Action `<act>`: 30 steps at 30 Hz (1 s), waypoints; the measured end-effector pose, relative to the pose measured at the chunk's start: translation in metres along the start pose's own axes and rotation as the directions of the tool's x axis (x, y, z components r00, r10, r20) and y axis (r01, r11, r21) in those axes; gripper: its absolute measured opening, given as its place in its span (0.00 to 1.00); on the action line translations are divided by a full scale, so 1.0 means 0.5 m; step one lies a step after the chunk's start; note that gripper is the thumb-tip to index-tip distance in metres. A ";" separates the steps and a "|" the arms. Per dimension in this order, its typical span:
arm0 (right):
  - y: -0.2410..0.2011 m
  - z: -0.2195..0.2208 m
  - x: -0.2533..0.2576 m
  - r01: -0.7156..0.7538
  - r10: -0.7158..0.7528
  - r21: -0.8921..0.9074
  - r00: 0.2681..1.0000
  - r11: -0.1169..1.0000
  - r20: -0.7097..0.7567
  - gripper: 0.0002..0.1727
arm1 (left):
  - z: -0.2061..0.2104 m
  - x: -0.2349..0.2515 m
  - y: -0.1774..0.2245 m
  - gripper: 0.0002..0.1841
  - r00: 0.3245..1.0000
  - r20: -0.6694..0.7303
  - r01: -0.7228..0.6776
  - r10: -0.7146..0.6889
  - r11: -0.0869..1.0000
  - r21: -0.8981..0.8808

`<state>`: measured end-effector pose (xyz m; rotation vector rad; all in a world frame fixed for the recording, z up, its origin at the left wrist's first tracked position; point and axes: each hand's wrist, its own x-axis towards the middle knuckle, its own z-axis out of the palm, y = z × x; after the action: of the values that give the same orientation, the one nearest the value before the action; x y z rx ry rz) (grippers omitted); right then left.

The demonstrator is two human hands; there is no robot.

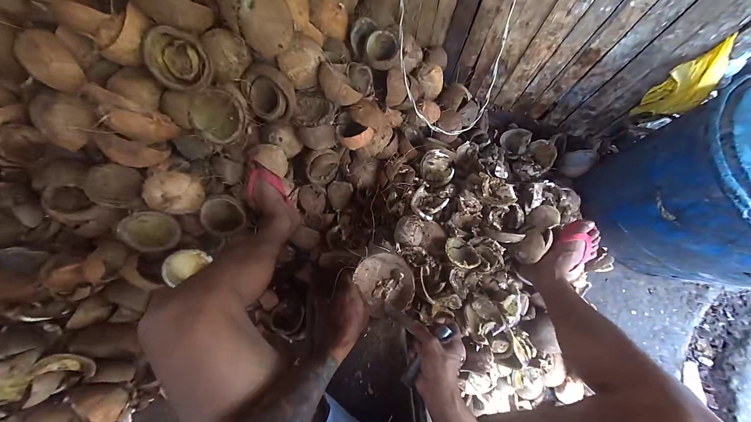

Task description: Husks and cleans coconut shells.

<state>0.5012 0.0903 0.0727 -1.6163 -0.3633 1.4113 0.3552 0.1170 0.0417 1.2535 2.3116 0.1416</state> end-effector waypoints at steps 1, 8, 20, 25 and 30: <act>0.002 0.008 0.005 -0.001 0.001 -0.008 1.000 1.000 -0.010 0.21 | -0.002 0.004 0.003 0.29 1.000 0.007 0.004 -0.004 1.000 0.021; 0.070 0.026 0.070 -0.029 0.015 -0.085 0.988 0.996 -0.151 0.23 | -0.010 0.060 -0.005 0.40 0.975 0.201 0.096 -0.091 0.995 -0.012; 0.019 0.054 0.061 0.112 -0.119 -0.138 0.992 0.984 -0.044 0.25 | -0.022 0.052 0.007 0.38 0.981 0.139 0.137 -0.133 0.990 -0.018; 0.115 0.003 0.092 0.025 -0.028 -0.022 0.990 0.999 -0.136 0.25 | -0.019 0.054 0.011 0.33 0.987 0.141 0.094 -0.077 0.988 -0.119; 0.030 0.019 0.075 -0.277 0.199 0.455 0.957 0.846 0.213 0.16 | -0.169 0.016 0.113 0.31 0.971 0.223 -0.091 0.084 0.996 0.021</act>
<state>0.4989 0.1138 0.0388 -1.1676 0.1096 1.6664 0.3544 0.1680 0.1300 1.3166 2.0769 -0.0050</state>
